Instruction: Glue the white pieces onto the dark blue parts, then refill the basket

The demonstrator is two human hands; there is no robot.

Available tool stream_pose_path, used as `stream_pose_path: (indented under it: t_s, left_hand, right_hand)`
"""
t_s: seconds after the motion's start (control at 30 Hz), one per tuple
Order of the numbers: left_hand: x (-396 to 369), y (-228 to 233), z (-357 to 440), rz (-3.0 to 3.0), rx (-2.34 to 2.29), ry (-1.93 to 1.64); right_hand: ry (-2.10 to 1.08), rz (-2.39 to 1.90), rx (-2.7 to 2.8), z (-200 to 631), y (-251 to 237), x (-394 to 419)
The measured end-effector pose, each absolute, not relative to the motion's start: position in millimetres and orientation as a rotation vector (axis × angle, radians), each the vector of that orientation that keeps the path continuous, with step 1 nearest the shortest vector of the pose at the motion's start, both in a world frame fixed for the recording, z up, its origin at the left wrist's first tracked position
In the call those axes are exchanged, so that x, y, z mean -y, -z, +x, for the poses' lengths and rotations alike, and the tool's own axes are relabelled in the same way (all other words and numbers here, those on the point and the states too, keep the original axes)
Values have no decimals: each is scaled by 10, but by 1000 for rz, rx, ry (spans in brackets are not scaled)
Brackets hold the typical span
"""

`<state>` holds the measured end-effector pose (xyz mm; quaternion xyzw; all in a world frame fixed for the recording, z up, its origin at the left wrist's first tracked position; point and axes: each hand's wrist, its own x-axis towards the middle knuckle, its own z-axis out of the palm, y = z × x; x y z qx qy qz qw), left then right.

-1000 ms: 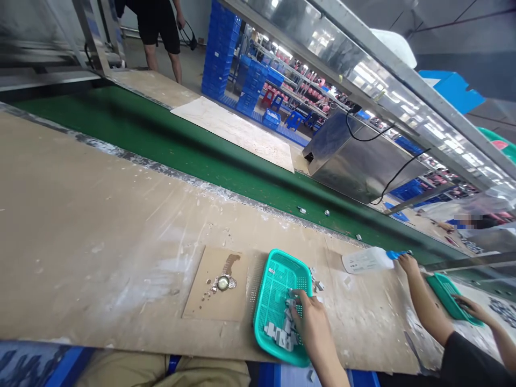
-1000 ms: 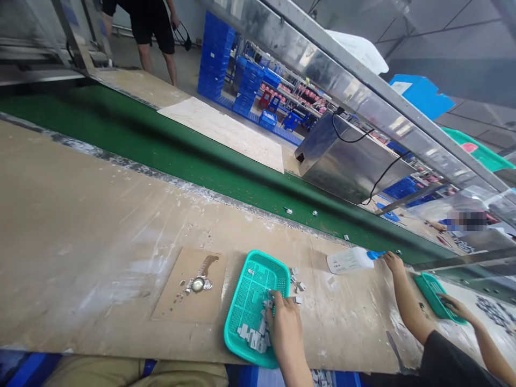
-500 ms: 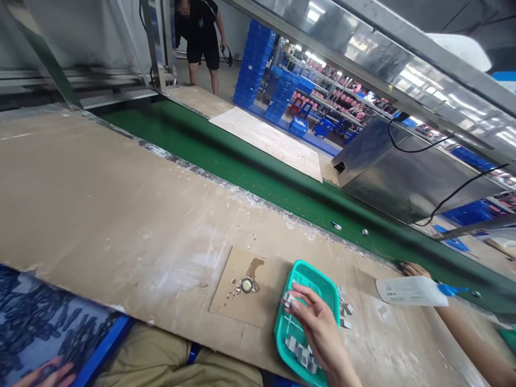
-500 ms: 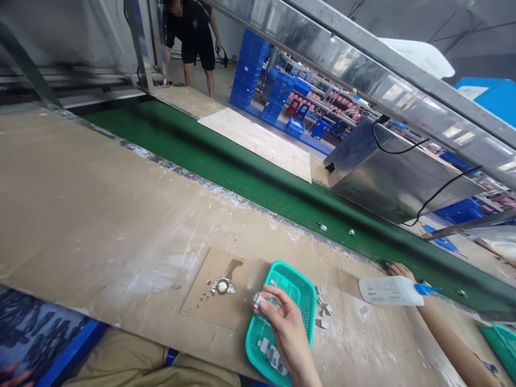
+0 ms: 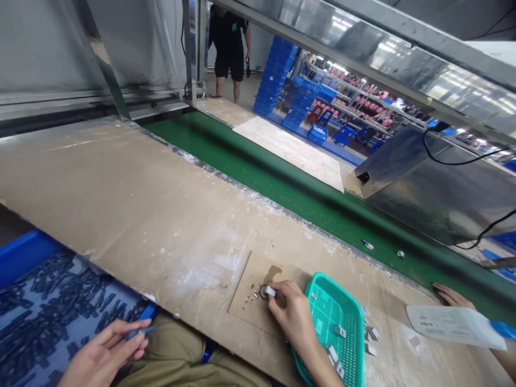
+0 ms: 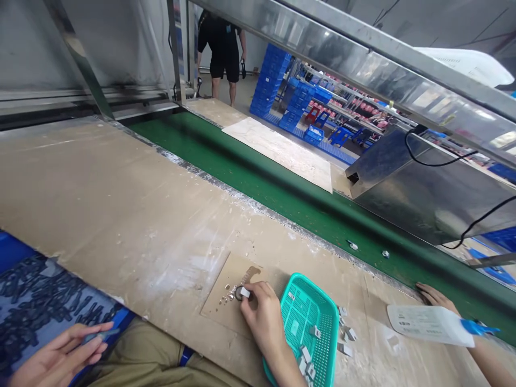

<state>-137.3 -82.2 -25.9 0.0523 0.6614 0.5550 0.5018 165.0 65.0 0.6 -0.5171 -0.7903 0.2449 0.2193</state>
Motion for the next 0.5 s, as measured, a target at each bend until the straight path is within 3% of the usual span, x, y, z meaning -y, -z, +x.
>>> stream_pose_path:
  t_s: [0.27,0.5]
  left_hand:
    - [534,224,-834,200,-1316,-1401]
    - [199,39,-285,382,-1093,-1414]
  right_hand:
    - [-757,-1469,2096,1631,-51,-636]
    - [-1389,-1359,1431,1404,-366,-227]
